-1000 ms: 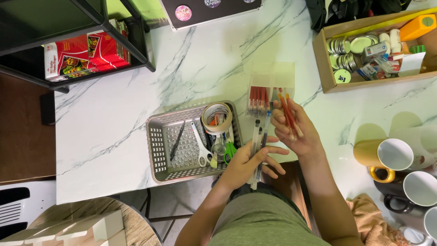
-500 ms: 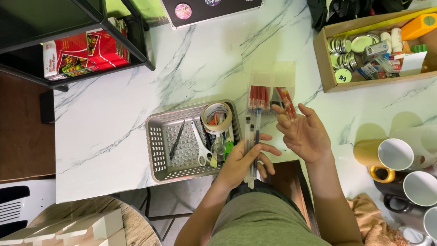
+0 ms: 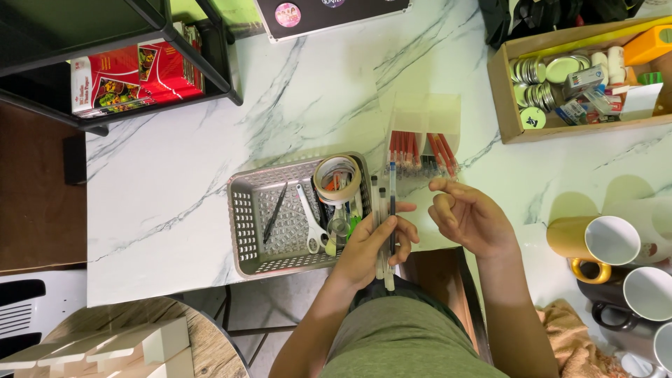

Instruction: Organizing pens, tape, and scissors into a basket and clear containers on a desk.

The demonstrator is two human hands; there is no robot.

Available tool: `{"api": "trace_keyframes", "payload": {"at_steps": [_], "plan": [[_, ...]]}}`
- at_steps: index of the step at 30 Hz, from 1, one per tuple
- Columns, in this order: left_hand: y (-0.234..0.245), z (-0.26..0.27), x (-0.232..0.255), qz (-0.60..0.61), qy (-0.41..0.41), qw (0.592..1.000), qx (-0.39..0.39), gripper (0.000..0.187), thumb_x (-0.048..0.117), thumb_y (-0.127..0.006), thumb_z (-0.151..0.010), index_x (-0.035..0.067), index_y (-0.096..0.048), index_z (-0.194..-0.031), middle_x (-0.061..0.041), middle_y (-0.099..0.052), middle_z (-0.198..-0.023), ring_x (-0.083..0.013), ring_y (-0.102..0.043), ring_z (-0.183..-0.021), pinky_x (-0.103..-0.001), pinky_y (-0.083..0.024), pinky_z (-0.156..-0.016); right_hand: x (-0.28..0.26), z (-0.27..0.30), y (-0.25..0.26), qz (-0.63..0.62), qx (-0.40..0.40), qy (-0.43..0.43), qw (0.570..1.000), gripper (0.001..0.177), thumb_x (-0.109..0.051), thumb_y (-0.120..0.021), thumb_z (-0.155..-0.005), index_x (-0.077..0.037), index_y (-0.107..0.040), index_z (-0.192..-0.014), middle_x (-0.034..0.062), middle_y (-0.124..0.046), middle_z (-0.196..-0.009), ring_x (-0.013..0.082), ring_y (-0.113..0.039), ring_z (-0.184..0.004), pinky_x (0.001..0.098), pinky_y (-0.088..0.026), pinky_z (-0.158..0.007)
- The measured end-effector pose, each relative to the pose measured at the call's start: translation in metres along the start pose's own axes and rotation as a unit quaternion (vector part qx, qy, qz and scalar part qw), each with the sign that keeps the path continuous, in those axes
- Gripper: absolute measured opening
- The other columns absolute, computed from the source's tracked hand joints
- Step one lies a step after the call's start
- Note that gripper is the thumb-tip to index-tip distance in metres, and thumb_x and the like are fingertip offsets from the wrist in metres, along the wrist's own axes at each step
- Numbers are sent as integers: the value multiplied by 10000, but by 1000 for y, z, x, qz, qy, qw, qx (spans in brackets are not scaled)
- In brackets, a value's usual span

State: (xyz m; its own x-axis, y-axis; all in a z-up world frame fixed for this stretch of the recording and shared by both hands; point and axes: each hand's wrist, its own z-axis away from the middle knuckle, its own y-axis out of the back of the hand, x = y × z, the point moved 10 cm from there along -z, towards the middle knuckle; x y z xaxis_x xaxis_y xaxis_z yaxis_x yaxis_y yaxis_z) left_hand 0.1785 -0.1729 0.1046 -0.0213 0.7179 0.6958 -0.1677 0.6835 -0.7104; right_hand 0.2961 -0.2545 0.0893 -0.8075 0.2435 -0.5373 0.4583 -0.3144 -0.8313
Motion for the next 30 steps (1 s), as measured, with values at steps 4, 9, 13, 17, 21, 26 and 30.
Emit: {"api": "trace_keyframes", "payload": {"at_steps": [4,9,13,17,21,26,30], "plan": [[0,0,2,7,0,1000,0,414,191,-411,-1148,-43,-469,-1484,-124,-669,-1002,-105,-568,-721,-219,-420,-579,1,-5,20,-2,-6,24,1000,373,-241,-352,-1149,-3,-636,-1103,64,-550,-645,161,-466,-593,259,-391,-492],[-1,1,-3,19,11,1000,-3,424,151,-454,-1131,-22,-470,-1518,-118,-679,-1058,-104,-571,-797,-246,-479,-713,-10,-7,18,70,37,61,995,435,-288,-348,-1168,-21,-646,-999,97,-622,-696,140,-519,-530,231,-395,-422],[12,-1,-10,5,-28,999,26,365,138,-462,-1121,-51,-499,-1431,-141,-696,-1098,-163,-643,-933,-299,-514,-839,-1,8,18,206,93,34,974,392,-296,-408,-1114,-24,-639,-953,80,-644,-723,149,-582,-579,248,-438,-460],[31,-2,-5,50,-112,990,63,283,137,-468,-1137,-13,-481,-1377,-176,-679,-1177,-221,-666,-1052,-359,-532,-949,19,19,-24,491,3,-33,870,294,-279,-537,-1022,-30,-687,-980,47,-712,-785,131,-654,-670,258,-511,-537],[13,-5,12,48,-109,992,42,322,148,-458,-1134,-2,-446,-1418,-228,-638,-1300,-291,-653,-1193,-416,-519,-1075,32,25,-50,614,-37,5,788,218,-238,-699,-940,-26,-712,-992,57,-747,-785,133,-671,-667,285,-539,-605],[-1,-10,21,38,-80,996,30,414,168,-440,-1115,-2,-397,-1490,-250,-580,-1411,-321,-594,-1313,-447,-477,-1143,2,28,-64,623,67,69,777,189,-195,-694,-919,-22,-710,-994,60,-736,-792,129,-665,-658,283,-538,-574],[6,-9,23,12,-85,996,38,448,177,-427,-1125,-31,-379,-1519,-284,-554,-1450,-342,-571,-1361,-469,-459,-1191,-35,47,-74,626,178,187,735,164,-131,-605,-1002,-1,-681,-1067,55,-732,-816,109,-691,-685,252,-559,-620]]}}
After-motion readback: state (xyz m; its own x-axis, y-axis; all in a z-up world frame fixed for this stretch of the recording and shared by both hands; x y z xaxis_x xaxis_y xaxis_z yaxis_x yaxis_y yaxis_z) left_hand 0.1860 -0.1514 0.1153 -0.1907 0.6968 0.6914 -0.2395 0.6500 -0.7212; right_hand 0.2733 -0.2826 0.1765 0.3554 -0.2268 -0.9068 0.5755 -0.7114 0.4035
